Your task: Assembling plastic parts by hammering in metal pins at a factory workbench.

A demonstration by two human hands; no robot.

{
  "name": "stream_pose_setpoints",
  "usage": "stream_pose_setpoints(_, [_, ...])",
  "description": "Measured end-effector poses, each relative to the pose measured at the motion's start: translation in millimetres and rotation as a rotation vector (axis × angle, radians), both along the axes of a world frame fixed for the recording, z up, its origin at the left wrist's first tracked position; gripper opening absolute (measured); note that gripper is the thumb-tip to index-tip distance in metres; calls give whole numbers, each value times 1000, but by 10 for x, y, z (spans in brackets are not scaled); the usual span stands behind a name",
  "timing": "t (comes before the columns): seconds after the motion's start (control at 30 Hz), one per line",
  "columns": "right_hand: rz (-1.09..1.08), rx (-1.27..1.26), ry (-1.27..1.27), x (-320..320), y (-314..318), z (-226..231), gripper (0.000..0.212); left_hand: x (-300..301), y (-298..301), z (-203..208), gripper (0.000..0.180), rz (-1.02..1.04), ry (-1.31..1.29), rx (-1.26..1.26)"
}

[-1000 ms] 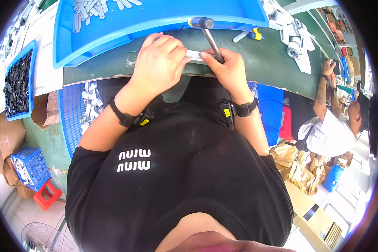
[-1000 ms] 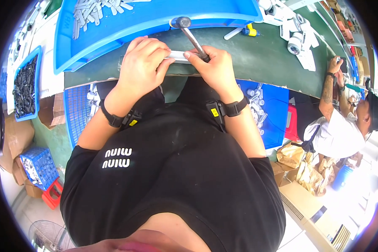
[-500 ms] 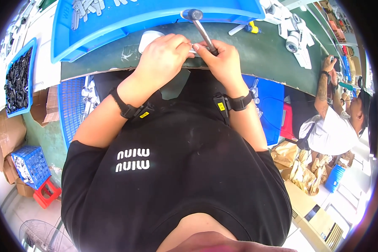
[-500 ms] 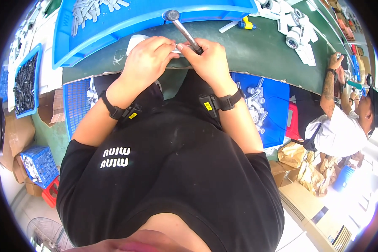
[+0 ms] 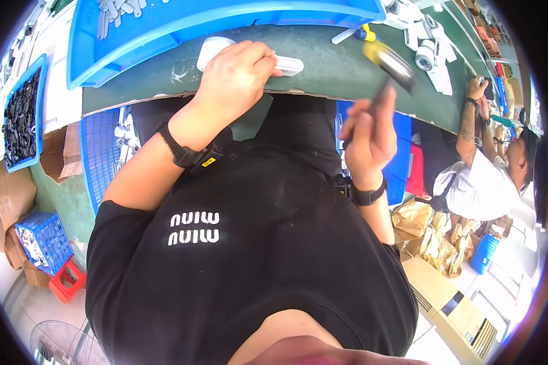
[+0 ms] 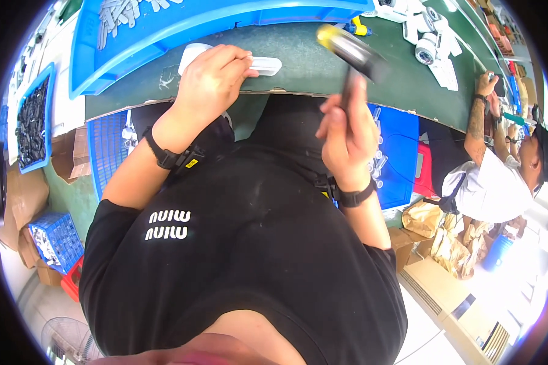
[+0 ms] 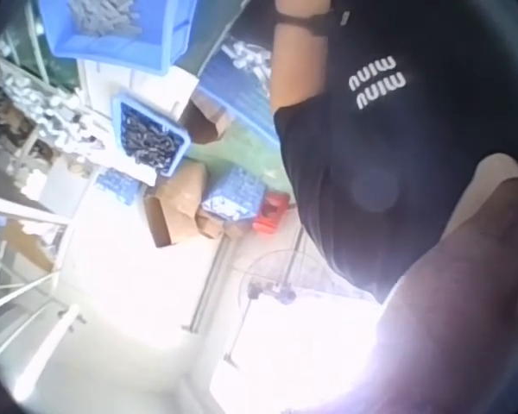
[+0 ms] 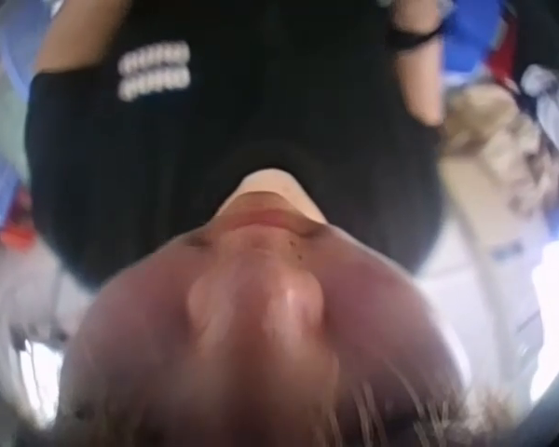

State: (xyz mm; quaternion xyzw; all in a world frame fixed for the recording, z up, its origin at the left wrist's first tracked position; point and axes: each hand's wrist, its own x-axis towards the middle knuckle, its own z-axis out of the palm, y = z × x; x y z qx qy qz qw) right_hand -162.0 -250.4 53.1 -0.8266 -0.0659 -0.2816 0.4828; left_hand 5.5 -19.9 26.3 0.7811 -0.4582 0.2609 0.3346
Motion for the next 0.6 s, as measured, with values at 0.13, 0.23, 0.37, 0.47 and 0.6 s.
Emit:
stream_pose_setpoints(0.13, [-71,7,62,-100,-2,-185,55,-12,4,-23,17,13,4,12])
stream_pose_setpoints(0.23, [-31,-310,304,93,39,-25,51,-21,29,-23,17,22,14,15])
stream_pose_setpoints(0.37, [-191,-82,287,-98,57,18,53,-13,-7,-44,17,17,10,-4])
stream_pose_setpoints(0.47, [-153,-50,17,-54,-17,-185,53,-31,-18,-17,17,16,-2,-10])
stream_pose_setpoints(0.6, [2,-237,431,141,109,104,54,-36,19,16,21,43,44,54])
